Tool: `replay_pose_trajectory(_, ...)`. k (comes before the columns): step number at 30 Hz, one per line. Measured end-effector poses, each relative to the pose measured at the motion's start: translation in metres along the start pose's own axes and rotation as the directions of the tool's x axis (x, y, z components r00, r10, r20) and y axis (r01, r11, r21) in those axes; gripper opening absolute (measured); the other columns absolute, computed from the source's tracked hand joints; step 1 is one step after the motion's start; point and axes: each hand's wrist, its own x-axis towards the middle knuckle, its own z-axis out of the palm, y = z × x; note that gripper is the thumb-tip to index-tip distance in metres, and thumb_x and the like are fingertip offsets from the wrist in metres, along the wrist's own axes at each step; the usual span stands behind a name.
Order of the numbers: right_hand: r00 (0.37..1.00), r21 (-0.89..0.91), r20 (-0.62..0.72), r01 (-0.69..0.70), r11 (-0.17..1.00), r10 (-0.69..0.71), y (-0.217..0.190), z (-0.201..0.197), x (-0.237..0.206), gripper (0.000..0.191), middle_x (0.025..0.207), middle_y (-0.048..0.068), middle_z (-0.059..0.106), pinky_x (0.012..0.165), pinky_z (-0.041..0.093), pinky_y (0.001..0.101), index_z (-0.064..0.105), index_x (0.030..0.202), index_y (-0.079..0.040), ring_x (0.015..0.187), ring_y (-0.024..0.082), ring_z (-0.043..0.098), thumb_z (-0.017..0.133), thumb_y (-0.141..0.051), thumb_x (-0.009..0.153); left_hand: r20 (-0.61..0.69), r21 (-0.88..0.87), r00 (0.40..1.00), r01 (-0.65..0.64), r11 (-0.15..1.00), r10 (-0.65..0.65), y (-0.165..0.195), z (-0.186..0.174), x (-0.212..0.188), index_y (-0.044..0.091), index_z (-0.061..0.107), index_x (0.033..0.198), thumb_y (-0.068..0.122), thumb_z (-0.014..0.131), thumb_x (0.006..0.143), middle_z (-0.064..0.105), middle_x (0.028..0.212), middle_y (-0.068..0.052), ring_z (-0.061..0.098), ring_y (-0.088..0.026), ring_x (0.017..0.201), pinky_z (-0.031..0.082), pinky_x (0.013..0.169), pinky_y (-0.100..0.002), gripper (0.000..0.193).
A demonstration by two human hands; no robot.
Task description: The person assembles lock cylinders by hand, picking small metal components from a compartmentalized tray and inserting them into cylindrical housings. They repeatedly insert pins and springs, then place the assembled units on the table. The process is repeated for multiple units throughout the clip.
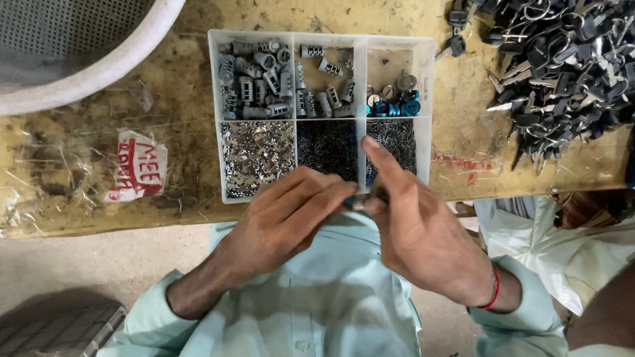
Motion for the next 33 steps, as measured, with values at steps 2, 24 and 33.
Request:
replay_pose_trajectory(2, 0.983, -0.08, -0.062, 0.168, 0.983, -0.173, -0.002, 0.005, 0.002, 0.08, 0.131, 0.037, 0.054, 0.081, 0.052, 0.0491, 0.017, 0.15, 0.012, 0.09, 0.041, 0.062, 0.062, -0.027, 0.096, 0.046, -0.007, 0.999, -0.029, 1.0, 0.029, 0.0, 0.006, -0.001, -0.004, 0.057, 0.134, -0.006, 0.075, 0.082, 0.066, 0.116, -0.015, 0.066, -0.032, 0.104, 0.059, 0.089, -0.044, 0.055)
replay_pose_trajectory(24, 0.965, -0.024, -0.077, -0.254, 0.967, 0.252, 0.035, 0.005, 0.032, 0.021, 0.107, 0.009, 0.068, 0.081, 0.056, 0.0392, 0.071, 0.111, -0.008, 0.096, 0.026, 0.069, 0.075, -0.019, 0.094, -0.025, 0.527, 0.818, 0.499, 0.688, -0.574, 0.0, -0.034, -0.007, 0.01, 0.067, 0.102, 0.011, 0.07, 0.093, 0.067, 0.101, -0.008, 0.072, -0.03, 0.081, 0.055, 0.063, -0.044, 0.01)
replay_pose_trajectory(33, 0.999, -0.17, 0.008, 0.046, 0.984, -0.046, 0.02, 0.024, 0.056, 0.013, 0.093, 0.011, 0.064, 0.066, 0.051, 0.0401, 0.069, 0.096, -0.003, 0.08, 0.029, 0.066, 0.076, -0.013, 0.09, -0.198, 0.152, 0.811, 0.58, 0.8, -0.551, 0.001, -0.041, -0.017, 0.004, 0.064, 0.095, 0.001, 0.075, 0.084, 0.071, 0.097, -0.01, 0.073, -0.025, 0.082, 0.058, 0.07, -0.036, 0.016)
